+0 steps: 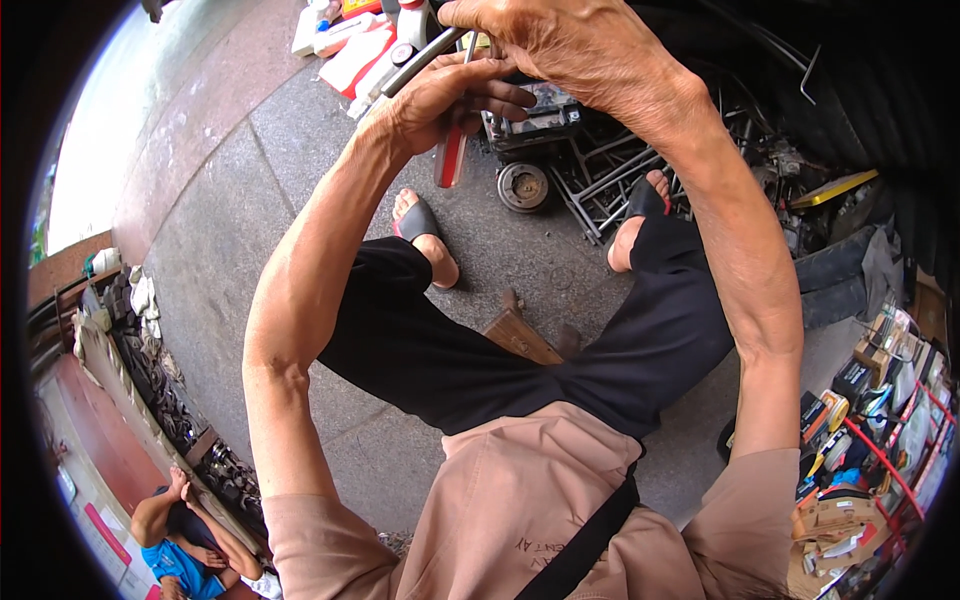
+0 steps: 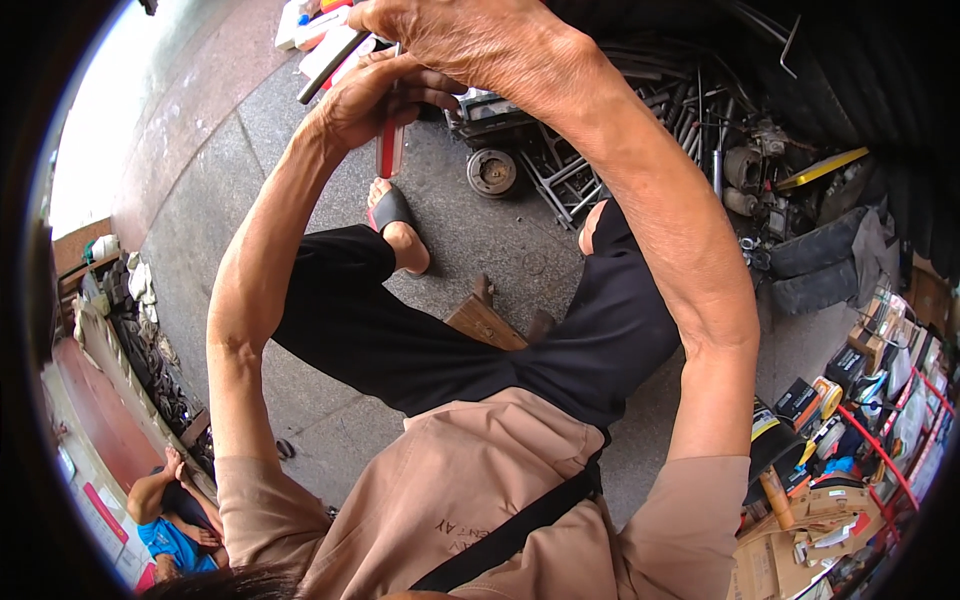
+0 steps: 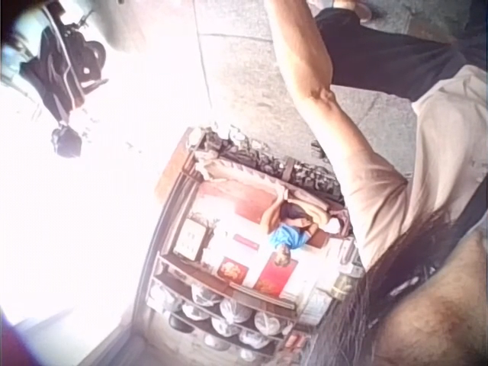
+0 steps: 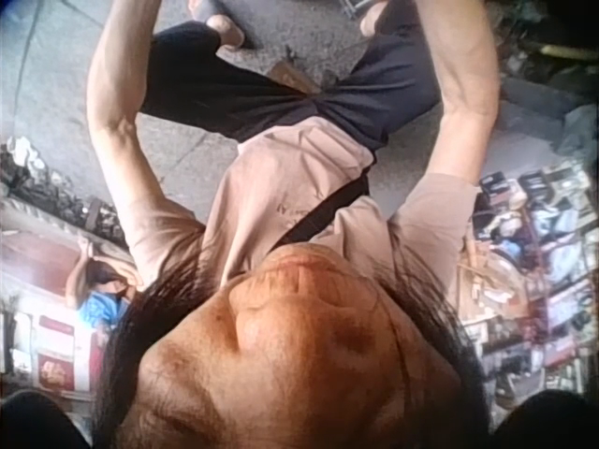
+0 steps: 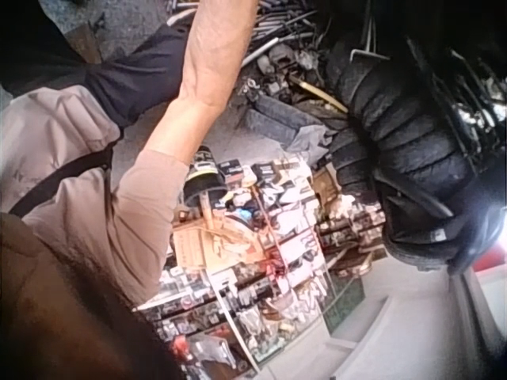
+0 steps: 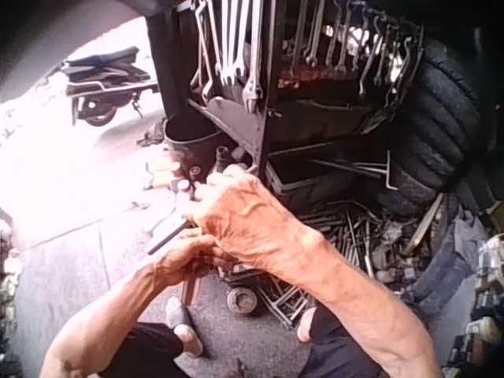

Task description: Inspect and clean small mechanical components of a motorcycle using basic tools.

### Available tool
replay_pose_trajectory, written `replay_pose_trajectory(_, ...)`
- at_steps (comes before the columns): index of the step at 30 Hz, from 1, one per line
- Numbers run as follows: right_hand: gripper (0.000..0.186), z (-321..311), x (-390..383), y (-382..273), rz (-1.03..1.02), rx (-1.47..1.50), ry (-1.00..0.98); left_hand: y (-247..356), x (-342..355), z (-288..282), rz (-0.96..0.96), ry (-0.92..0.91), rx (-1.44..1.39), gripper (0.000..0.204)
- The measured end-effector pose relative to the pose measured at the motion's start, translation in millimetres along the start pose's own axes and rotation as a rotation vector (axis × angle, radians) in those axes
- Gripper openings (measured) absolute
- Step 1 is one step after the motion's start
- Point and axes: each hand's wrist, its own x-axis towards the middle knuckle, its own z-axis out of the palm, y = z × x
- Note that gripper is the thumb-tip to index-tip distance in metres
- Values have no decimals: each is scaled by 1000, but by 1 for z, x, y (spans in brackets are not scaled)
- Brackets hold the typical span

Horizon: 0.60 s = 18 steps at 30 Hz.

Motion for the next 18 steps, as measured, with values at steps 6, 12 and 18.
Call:
replay_pose_trajectory(6, 16, 1, -2, -4, -42, -44, 121, 2, -4, 2, -13, -37, 2, 22)
replay_pose_trajectory(12, 17, -6, -5, -5, -10, -46, 26, 3, -7, 8, -15, -5, 4, 22)
replay_pose_trajectory(18, 19, -5, -3, -10, -35, -97, 62, 3, -8, 13, -2, -4, 25, 24)
